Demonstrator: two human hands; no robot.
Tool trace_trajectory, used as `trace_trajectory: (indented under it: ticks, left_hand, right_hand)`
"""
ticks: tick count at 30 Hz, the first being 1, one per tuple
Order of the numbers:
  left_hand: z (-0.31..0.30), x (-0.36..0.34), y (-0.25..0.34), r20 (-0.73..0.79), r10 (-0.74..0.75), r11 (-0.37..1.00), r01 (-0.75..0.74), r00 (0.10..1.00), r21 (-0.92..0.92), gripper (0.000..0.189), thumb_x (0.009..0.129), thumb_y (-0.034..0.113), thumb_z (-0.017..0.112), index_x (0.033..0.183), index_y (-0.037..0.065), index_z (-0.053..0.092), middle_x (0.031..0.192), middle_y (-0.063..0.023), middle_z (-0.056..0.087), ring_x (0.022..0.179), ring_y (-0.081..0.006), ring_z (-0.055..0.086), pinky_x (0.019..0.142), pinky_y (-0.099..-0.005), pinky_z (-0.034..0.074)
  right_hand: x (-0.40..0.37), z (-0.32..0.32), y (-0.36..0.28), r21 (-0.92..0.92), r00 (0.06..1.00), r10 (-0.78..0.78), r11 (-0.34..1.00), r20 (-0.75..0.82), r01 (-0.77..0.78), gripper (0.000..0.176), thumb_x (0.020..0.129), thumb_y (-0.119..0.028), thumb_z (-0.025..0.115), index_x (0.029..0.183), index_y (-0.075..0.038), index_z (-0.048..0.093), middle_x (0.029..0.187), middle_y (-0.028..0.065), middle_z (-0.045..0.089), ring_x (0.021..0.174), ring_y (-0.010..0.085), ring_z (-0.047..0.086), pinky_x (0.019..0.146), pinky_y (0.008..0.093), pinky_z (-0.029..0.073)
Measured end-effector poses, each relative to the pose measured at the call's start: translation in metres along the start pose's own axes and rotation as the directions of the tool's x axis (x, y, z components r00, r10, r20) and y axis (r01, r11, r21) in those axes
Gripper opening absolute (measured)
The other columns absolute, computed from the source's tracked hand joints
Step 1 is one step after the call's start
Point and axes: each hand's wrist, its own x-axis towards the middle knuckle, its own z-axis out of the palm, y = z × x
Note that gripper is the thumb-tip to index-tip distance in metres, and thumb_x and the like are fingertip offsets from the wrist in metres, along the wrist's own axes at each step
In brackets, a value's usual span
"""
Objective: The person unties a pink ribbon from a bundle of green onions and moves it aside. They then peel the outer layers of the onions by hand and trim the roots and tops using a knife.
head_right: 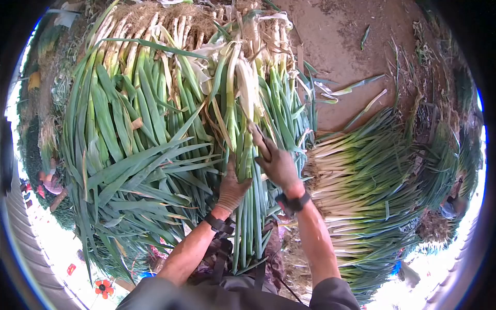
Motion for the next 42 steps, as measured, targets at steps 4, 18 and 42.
trace_trajectory:
  ticks: [4,18,42]
  left_hand:
    - [0.014,-0.003,0.005,-0.060,0.331,0.943,-0.327,0.942,0.061,0.085,0.081,0.016,0.071,0.156,0.005,0.035,0.117,-0.0280,0.067,0.093,-0.0443,0.069,0.083,-0.0461,0.057]
    - [0.071,-0.046,0.032,0.017,0.470,0.867,-0.465,0.883,0.177,0.085,0.079,0.008,0.071,0.154,-0.006,0.034,0.138,-0.0243,0.058,0.097,-0.0366,0.065,0.083,-0.0470,0.048]
    - [0.045,0.137,0.027,0.075,0.043,0.863,-0.075,0.996,0.499,0.050,0.085,0.024,0.074,0.119,0.002,0.045,0.086,-0.0239,0.072,0.081,-0.0436,0.071,0.071,-0.0528,0.056]
  right_hand:
    - [-0.058,-0.004,0.005,0.090,0.988,0.153,0.985,-0.026,-0.150,0.056,0.086,-0.020,0.074,0.136,-0.002,0.057,0.103,0.0281,0.070,0.096,0.0450,0.069,0.081,0.0463,0.056]
    - [-0.093,-0.023,0.012,0.226,0.961,0.245,0.951,-0.127,-0.212,0.052,0.084,-0.011,0.064,0.134,-0.003,0.057,0.094,0.0307,0.068,0.087,0.0470,0.068,0.074,0.0481,0.055]
    - [0.035,0.017,0.048,0.001,0.981,0.031,1.000,-0.189,-0.032,0.056,0.089,-0.021,0.063,0.140,-0.003,0.051,0.096,0.0319,0.068,0.087,0.0509,0.066,0.077,0.0564,0.054]
